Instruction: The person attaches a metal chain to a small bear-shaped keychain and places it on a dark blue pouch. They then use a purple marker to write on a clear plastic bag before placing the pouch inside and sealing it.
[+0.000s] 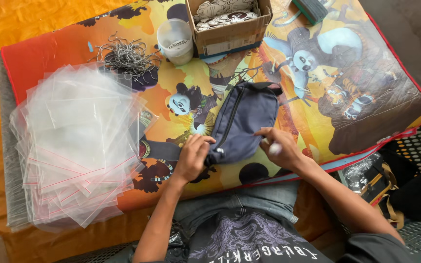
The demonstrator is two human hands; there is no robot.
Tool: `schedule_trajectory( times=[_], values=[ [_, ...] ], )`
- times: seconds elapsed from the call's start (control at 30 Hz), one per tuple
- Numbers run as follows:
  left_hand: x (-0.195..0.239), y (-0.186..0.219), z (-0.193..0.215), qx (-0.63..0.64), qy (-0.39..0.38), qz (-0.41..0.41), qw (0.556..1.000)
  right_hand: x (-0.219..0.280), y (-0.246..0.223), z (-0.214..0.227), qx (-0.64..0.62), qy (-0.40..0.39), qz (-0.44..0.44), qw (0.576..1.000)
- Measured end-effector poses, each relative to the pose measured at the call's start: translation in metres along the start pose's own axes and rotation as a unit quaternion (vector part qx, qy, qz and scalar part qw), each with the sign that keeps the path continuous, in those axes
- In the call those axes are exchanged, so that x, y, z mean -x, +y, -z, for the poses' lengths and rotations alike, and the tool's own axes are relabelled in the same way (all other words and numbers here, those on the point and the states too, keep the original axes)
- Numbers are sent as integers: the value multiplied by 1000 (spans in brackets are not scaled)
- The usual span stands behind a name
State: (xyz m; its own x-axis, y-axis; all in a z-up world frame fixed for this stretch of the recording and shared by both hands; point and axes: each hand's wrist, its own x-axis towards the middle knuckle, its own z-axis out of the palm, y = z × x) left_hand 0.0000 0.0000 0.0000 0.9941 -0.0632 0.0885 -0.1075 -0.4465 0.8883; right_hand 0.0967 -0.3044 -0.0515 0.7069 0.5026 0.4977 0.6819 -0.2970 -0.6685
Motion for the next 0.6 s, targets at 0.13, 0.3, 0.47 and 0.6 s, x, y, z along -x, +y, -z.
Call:
schedule_trajectory(
  times=[0.13,0.3,0.47,0.6],
  values=[
    [-9,53,36,174,-30,-16,984,-38,-34,19,-133,68,-88,985],
    [-27,81,50,110,-5,-101,989,-87,-62,26,-317,186,-186,911],
    [-54,74,27,63,78,25,995,-101,-35,6,-353,239,-339,839],
    [-69,33,8,-33,67,109,991,-86,-10,3,-184,133,-375,899]
  ],
)
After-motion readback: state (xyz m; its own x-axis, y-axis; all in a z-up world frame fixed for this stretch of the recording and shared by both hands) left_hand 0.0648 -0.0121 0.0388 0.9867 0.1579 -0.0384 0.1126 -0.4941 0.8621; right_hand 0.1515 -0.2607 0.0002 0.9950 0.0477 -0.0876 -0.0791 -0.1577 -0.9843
